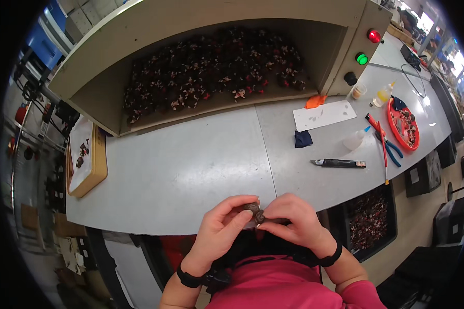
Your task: Assembling, cleaning, and gluing small figurine components at a workshop station.
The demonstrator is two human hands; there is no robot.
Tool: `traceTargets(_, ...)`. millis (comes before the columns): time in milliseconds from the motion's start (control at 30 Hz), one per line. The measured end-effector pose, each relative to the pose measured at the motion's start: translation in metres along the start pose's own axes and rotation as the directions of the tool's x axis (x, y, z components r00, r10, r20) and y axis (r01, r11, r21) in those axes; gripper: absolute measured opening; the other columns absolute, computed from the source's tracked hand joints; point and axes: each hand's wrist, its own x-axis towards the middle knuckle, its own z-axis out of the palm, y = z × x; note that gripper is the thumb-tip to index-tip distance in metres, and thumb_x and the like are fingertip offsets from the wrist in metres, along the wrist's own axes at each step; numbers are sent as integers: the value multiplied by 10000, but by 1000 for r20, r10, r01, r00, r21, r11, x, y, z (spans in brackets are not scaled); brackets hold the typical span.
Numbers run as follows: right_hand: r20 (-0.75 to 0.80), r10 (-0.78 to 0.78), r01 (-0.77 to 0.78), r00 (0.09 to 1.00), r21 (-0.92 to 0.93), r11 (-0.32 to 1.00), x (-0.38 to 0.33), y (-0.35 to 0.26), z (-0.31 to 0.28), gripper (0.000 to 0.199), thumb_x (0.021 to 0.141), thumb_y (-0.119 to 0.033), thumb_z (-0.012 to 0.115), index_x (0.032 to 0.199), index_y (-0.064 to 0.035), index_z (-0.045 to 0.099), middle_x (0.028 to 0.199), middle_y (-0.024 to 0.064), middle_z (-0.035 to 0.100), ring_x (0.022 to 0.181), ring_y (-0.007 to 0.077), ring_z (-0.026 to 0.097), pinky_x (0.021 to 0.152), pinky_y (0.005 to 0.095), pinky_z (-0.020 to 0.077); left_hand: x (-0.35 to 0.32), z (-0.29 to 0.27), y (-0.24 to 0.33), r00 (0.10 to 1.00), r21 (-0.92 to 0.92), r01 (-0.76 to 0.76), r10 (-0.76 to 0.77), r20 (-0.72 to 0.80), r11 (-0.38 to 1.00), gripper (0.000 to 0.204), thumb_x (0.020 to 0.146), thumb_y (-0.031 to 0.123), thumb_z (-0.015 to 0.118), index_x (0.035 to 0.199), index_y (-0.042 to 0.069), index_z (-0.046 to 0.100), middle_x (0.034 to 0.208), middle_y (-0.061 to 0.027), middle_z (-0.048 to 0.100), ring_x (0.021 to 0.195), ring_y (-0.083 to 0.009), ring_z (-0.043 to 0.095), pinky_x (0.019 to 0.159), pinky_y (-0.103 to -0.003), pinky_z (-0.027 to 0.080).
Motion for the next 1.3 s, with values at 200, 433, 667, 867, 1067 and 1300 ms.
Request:
traceTargets(200, -52, -13, 15, 999, 44, 999, -1, 0, 4, 310, 708, -57, 807, 931, -59, 592, 849, 68, 624, 692, 221, 606, 565, 309, 488, 1, 1, 2, 999, -22, 37, -37, -6, 999, 267, 955, 102, 565, 1197, -11, 572, 1105, -93, 636, 1020, -154, 608, 903, -293, 498)
traceTargets(433, -26, 59, -55, 998, 119, 991, -5, 2, 1, 318, 732, -82, 802, 940, -61, 561, 836, 71, 623, 681, 222, 612, 564, 305, 497, 3, 3, 4, 996, -7, 82, -82, 25, 997, 282, 974, 90, 533, 1237, -8, 555, 1081, -78, 617, 993, -126, 604, 891, -272, 516)
traceTargets(667, -29, 69, -66, 997, 102, 993, -6, 3, 2, 319, 744, -132, 803, 941, -67, 560, 835, 60, 626, 683, 216, 618, 563, 298, 494, 3, 3, 4, 996, 16, 89, -89, 5, 996, 261, 981, 100, 526, 1220, 9, 579, 1049, -52, 603, 943, -117, 606, 875, -259, 515)
traceTargets(867, -22, 148, -145, 989, 116, 983, -7, -2, 0, 308, 749, -150, 804, 935, -63, 574, 827, 57, 625, 655, 184, 615, 549, 279, 488, 5, 6, 0, 1000, 136, -16, 15, 10, 991, 291, 952, 59, 550, 1238, 13, 577, 1158, -69, 521, 987, -123, 576, 857, -248, 507)
traceTargets(1067, -45, 191, -179, 981, 186, 966, -6, -3, -2, 296, 755, -136, 802, 961, -57, 604, 831, 52, 623, 665, 144, 618, 564, 251, 501, 4, 7, 3, 995, 166, -54, 39, 90, 985, 399, 884, 10, 607, 1278, 12, 545, 1209, -76, 491, 1048, -137, 555, 874, -260, 498)
traceTargets(1300, -68, 197, -174, 978, 258, 950, -5, -3, -3, 286, 763, -116, 792, 977, -56, 613, 854, 53, 629, 685, 143, 619, 588, 247, 510, 4, 5, 3, 992, 73, 50, -58, 111, 996, 442, 873, 1, 611, 1304, 1, 513, 1239, -90, 519, 1078, -151, 563, 921, -291, 484)
